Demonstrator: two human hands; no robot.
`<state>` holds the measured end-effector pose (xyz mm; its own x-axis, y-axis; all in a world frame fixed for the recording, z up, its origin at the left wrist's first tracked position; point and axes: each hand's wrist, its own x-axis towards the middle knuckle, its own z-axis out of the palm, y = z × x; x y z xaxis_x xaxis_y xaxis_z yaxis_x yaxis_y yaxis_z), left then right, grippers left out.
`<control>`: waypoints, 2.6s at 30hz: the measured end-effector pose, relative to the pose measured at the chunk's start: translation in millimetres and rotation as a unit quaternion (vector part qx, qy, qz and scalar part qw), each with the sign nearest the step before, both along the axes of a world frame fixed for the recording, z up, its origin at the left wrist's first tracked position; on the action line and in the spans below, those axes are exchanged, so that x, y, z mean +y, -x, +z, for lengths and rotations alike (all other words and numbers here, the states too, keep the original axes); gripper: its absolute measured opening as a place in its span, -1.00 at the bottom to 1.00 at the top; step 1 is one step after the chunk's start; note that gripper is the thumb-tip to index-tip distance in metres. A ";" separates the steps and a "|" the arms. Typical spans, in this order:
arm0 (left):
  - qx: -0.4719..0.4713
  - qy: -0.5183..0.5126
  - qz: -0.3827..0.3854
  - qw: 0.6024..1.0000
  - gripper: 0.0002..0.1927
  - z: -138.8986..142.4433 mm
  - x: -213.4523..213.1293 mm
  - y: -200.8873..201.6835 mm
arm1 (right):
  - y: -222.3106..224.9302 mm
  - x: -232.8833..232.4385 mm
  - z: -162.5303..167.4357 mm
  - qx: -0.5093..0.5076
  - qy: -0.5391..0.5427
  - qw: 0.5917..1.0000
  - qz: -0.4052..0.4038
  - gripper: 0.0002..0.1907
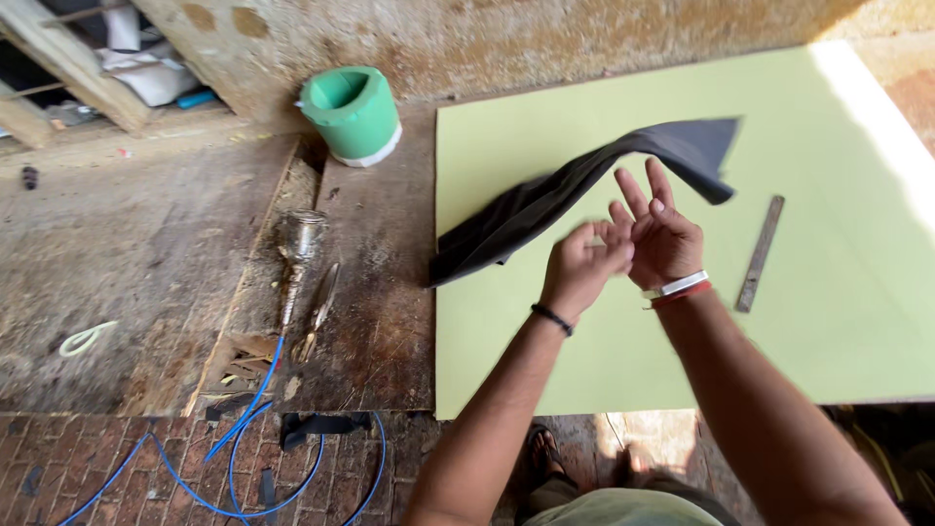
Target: The person lays a dark fabric sheet on a workbench, sprays adhesive onto a foam sheet with a spray gun, then places the fabric over the foam and smooths it flat with both hands. They align the fabric edges, press it down, and later pick up the spray gun again to apply more adhesive near the fabric edge.
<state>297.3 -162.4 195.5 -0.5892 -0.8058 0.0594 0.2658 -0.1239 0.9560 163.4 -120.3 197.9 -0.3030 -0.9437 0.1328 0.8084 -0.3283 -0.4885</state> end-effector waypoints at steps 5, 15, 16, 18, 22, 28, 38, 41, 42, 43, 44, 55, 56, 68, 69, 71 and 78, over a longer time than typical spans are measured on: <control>-0.256 -0.106 0.053 0.960 -0.47 -157.8 -20.2 -48.7 | 51.0 28.4 -91.2 0.043 -0.219 0.975 -0.013 -0.42; -0.215 -0.356 0.187 0.890 -0.12 -226.4 -59.1 -103.9 | 127.7 44.9 -189.5 0.157 -0.537 0.828 -0.042 -0.46; -0.211 -0.353 0.212 0.887 -0.09 -222.1 -66.5 -102.0 | 140.2 39.1 -189.0 0.185 -0.552 0.811 -0.055 -0.44; -0.229 -0.342 0.265 0.872 -0.05 -212.4 -82.2 -98.3 | 167.7 22.6 -188.1 0.262 -0.551 0.789 -0.067 -0.36; -0.312 -0.287 0.351 0.835 -0.05 -197.2 -114.9 -102.0 | 230.4 -10.8 -188.6 0.462 -0.556 0.687 -0.077 -0.19; -0.338 -0.306 0.382 0.804 -0.04 -203.1 -157.9 -123.0 | 294.6 -44.9 -202.0 0.641 -0.536 0.549 -0.026 -0.21; -0.577 0.305 0.376 0.658 -0.70 -202.7 -163.0 -142.5 | 312.6 -57.9 -211.9 0.732 -0.478 0.485 -0.005 -0.48; -0.543 0.316 0.340 0.699 -0.75 -188.7 -169.0 -149.2 | 307.8 -56.8 -204.7 0.727 -0.428 0.536 -0.029 -0.66; -0.532 0.269 0.329 0.733 -0.75 -181.8 -174.0 -150.8 | 306.8 -56.5 -201.0 0.712 -0.406 0.571 -0.051 -0.67; -0.517 0.221 0.316 0.764 -0.75 -174.0 -179.5 -151.0 | 306.3 -57.1 -197.2 0.696 -0.383 0.603 -0.075 -0.68; -0.465 0.198 0.327 0.798 -0.78 -163.6 -185.8 -152.1 | 306.6 -59.9 -192.9 0.686 -0.346 0.634 -0.084 -0.72; 0.035 -0.181 0.280 0.942 -0.29 -92.3 -221.6 -131.1 | 257.9 -133.6 -165.4 0.652 -0.364 0.664 -0.041 -0.35; -0.039 -0.205 0.271 0.940 -0.27 -107.3 -215.2 -122.2 | 253.0 -140.6 -166.6 0.624 -0.378 0.682 -0.050 -0.40; -0.110 -0.199 0.337 0.914 -0.56 -84.6 -215.4 -168.2 | 343.6 -110.9 -141.9 0.365 -0.288 0.820 -0.333 -0.89; -0.150 -0.210 0.326 0.910 -0.52 -74.2 -210.1 -175.8 | 346.7 -100.6 -139.7 0.350 -0.302 0.810 -0.360 -0.87; -0.212 -0.199 0.322 0.901 -0.51 -74.1 -198.1 -170.4 | 343.3 -78.0 -142.2 0.340 -0.349 0.781 -0.390 -0.81; -0.274 -0.175 0.259 0.910 -0.53 -130.8 -151.6 -202.0 | 311.9 16.9 -177.2 0.407 -0.572 0.653 -0.284 -0.69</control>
<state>499.3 -313.9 64.8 0.0098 -0.8970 -0.4419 -0.1293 -0.4394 0.8890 -148.5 -103.4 20.6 -0.9153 -0.3337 -0.2256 0.0344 0.4935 -0.8691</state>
